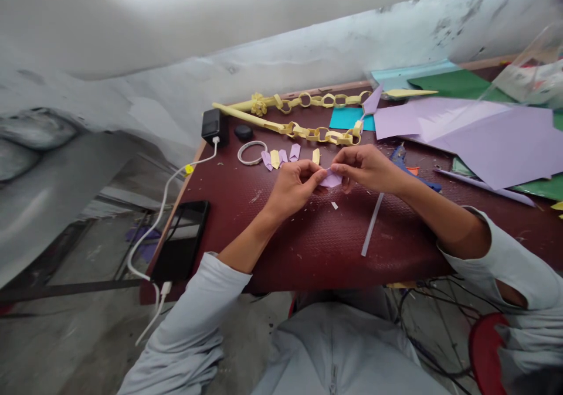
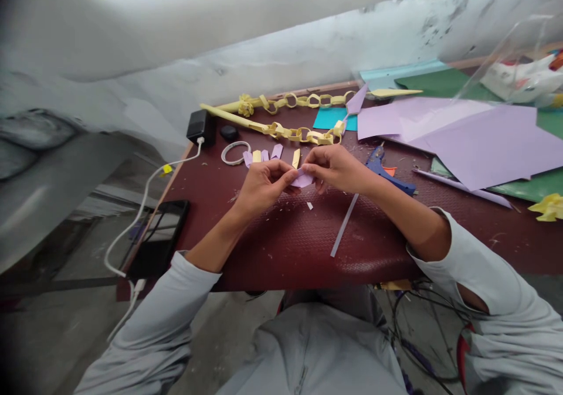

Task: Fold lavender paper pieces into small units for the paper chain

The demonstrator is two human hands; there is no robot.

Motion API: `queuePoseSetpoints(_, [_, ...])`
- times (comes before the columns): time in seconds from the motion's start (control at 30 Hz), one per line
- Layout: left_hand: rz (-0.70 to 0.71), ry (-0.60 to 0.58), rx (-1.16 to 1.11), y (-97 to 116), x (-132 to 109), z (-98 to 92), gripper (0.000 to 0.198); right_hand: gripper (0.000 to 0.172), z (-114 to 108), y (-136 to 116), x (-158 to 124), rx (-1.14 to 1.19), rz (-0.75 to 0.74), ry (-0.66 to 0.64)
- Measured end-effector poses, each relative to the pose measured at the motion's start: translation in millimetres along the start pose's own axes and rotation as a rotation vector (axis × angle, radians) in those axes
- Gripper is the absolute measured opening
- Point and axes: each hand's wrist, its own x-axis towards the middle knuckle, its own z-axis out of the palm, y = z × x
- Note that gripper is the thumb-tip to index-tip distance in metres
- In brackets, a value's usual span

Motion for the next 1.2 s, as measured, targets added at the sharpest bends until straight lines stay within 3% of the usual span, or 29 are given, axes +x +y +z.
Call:
queuePoseSetpoints(0.33, [0.006, -0.058, 0.185, 1, 0, -5.4, 0.04, 0.036, 0, 1, 0, -0.042, 0.028, -0.047])
queuePoseSetpoints(0.7, [0.023, -0.1, 0.202, 2, 0, -5.9, 0.042, 0.039, 0, -1, -1, 0.026, 0.043, -0.086])
queuePoseSetpoints(1.0, [0.012, -0.017, -0.076, 4, -1, -3.5, 0.038, 0.042, -3, 1, 1, 0.101, -0.027, -0.017])
queuePoseSetpoints(1.1, [0.018, 0.023, -0.103, 6, 1, -5.4, 0.039, 0.052, -9, -2, -2, 0.13, -0.085, -0.035])
queuePoseSetpoints(1.2, [-0.006, 0.054, -0.126, 5, 3, -6.6, 0.038, 0.045, -15, -3, -4, 0.086, -0.123, -0.066])
